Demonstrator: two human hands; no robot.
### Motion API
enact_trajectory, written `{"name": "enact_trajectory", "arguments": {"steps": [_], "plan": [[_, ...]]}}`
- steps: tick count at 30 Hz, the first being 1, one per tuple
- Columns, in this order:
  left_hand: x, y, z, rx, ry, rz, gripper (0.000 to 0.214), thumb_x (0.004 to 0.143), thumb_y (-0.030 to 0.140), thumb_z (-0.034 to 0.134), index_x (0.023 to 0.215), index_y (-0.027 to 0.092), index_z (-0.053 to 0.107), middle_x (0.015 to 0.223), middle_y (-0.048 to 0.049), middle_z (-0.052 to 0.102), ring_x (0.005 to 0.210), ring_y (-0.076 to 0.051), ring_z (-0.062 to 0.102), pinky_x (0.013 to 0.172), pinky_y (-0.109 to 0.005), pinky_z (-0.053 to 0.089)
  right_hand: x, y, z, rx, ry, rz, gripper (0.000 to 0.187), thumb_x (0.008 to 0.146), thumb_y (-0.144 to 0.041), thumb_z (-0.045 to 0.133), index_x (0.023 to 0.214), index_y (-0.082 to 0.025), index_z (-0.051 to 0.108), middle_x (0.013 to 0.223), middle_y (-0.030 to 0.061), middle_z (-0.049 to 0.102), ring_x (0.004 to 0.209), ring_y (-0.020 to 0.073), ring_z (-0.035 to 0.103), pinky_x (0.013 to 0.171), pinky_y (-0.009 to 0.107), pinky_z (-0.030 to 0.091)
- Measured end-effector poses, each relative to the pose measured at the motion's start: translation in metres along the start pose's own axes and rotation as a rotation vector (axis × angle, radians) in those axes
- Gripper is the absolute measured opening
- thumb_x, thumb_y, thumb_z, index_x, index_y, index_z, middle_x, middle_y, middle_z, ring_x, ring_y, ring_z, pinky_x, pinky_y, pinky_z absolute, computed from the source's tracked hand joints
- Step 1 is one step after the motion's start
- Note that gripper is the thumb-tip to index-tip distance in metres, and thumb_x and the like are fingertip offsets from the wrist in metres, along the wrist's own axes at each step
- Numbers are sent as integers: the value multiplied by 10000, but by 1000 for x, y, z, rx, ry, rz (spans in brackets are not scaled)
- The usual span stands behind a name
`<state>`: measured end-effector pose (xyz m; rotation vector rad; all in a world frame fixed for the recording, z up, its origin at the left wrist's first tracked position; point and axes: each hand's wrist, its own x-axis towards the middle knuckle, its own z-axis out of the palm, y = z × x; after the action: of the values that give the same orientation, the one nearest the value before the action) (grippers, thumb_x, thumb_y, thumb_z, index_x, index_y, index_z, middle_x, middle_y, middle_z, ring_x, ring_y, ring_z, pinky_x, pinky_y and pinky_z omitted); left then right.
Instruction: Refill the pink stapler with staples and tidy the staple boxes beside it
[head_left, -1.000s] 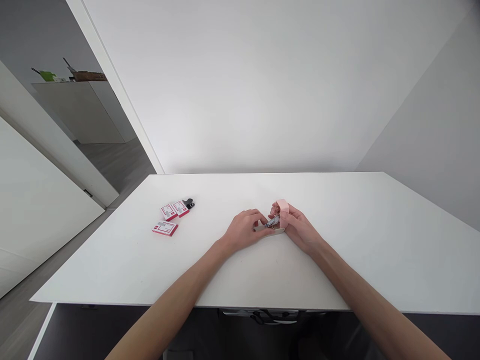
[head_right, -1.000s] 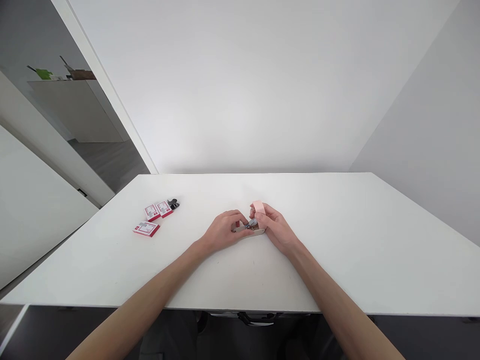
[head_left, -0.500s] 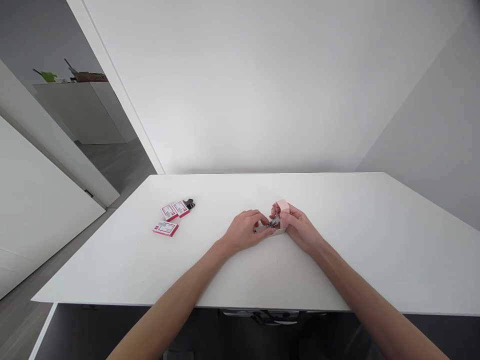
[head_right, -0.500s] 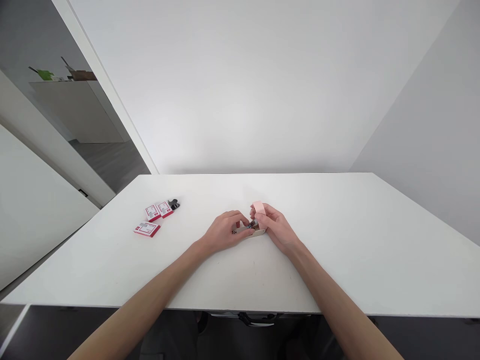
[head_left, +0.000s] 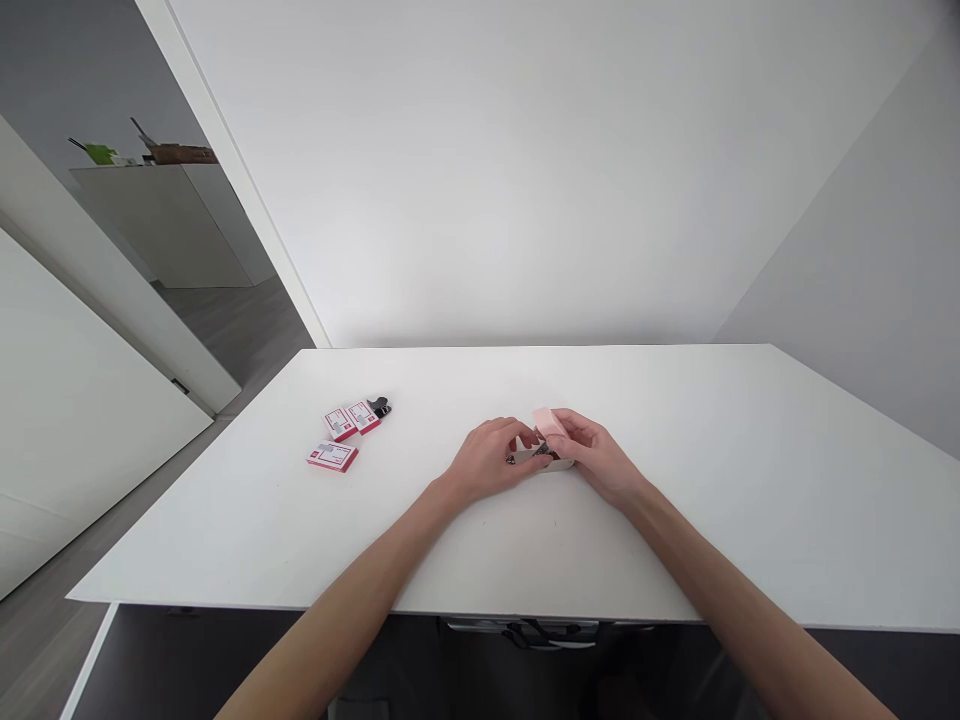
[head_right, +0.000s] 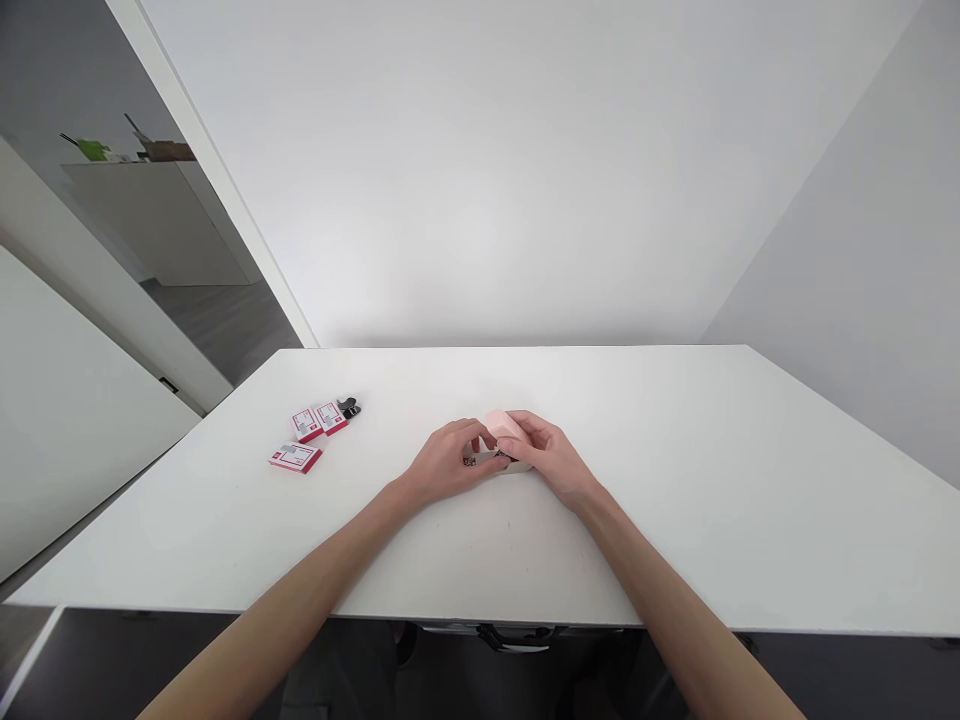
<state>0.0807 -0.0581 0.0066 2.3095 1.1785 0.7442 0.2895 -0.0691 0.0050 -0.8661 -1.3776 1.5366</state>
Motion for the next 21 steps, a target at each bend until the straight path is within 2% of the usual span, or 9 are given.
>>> {"name": "enact_trajectory", "arguments": {"steps": [5,8,10,13,17,21], "plan": [[1,1,-2,-24,-1,-40,333,873,559,695,948,234,689,999,-26,733,787,-180,647,748,-347,508,0,1,-1,-47,28,2,430,832,-566,790,1172,-312,722,1155,43,734,1065,266,648,908,403,530],[0,0,-2,-44,4,-69,392,842,598,719,986,235,684,1026,-33,734,825,-194,652,754,-353,510,1,3,-2,-38,79,-14,463,914,-669,638,1187,-304,720,1186,56,733,1064,276,659,883,410,540],[0,-1,-2,-57,10,-82,426,823,613,735,1016,237,675,1035,-34,729,857,-204,649,758,-354,510,3,5,-4,-7,129,-47,495,952,-710,535,1152,-303,734,1205,61,728,1080,283,665,896,420,547],[-1,-2,-2,-77,21,-86,457,812,604,754,1072,241,659,1061,-43,713,911,-218,646,781,-358,515,8,9,-7,46,232,-109,485,971,-705,503,1049,-304,762,1165,56,733,1123,278,659,985,424,529],[-1,-3,-4,-81,45,-40,585,772,568,804,1217,247,601,1236,-82,659,1127,-275,613,922,-413,527,12,15,-12,83,347,-135,475,961,-699,535,927,-284,764,1066,69,726,1112,279,651,1061,450,504],[-16,-6,-11,-7,60,21,908,693,508,877,1455,264,449,1483,-136,497,1399,-355,436,1122,-523,442,13,19,-15,113,392,-129,451,936,-691,589,906,-270,751,1069,79,707,1083,281,647,1054,470,520]]}}
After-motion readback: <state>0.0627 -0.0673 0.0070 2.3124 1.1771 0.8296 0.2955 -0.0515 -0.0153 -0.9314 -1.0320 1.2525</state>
